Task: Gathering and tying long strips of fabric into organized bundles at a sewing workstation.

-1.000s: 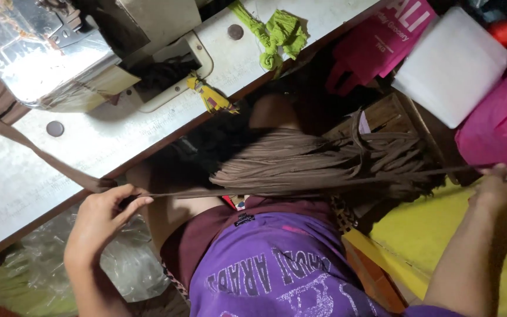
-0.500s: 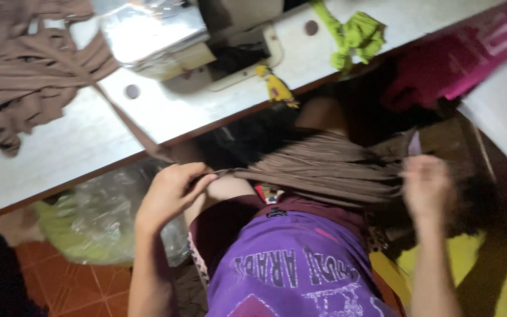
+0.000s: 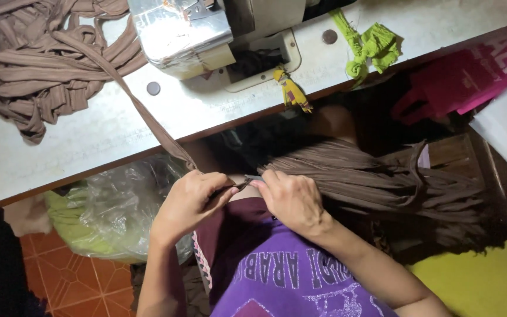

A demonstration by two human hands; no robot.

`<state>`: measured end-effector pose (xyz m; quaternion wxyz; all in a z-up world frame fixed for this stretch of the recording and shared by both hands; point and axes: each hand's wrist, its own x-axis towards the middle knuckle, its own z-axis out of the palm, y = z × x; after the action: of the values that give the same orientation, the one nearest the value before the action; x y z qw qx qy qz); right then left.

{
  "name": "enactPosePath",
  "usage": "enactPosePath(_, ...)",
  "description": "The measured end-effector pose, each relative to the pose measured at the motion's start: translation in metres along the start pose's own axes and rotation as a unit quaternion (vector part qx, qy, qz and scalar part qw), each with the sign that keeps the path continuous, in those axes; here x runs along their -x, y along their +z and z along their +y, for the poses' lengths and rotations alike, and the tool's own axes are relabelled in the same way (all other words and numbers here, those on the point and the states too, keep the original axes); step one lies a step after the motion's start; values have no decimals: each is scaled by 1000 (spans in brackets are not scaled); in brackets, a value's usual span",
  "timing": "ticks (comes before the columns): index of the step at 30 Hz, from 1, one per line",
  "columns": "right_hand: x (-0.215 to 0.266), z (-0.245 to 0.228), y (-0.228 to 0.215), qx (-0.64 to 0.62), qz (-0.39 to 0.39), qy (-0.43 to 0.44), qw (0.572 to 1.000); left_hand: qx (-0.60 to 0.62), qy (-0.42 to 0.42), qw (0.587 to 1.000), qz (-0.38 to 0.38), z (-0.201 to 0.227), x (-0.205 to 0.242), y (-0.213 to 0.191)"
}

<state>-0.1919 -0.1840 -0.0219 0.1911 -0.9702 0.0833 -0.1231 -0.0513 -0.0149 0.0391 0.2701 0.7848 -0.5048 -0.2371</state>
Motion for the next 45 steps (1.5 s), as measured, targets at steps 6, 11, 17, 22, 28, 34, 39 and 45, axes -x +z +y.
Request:
enactPosePath(6, 15, 26, -6, -184, -30, 109, 976, 2, 51, 999, -3, 3, -4, 0)
enactPosePath(11, 18, 13, -36, -482, -74, 230, 842, 24, 127, 991, -20, 29, -27, 16)
enactPosePath(17, 73, 102, -69, -457, 52, 361, 811, -8, 127, 991, -30, 5, -33, 25)
enactPosePath(22, 210, 264, -131, -356, 210, 552, 724, 83, -23, 993, -81, -38, -25, -2)
enactPosePath(28, 321, 355, -138, -565, 485, 569, 349, 160, -193, 960, -126, -76, -21, 7)
enactPosePath(34, 371, 388, -70, -482, 403, 643, 437, 118, -241, 953, -143, -79, -24, 8)
enactPosePath(39, 383, 412, -1, 100, 331, 630, 695, 140, -223, 962, -65, -84, -13, 3)
enactPosePath(45, 182, 304, -18, 137, 34, 619, 773, 80, -195, 974, -77, -97, 20, -10)
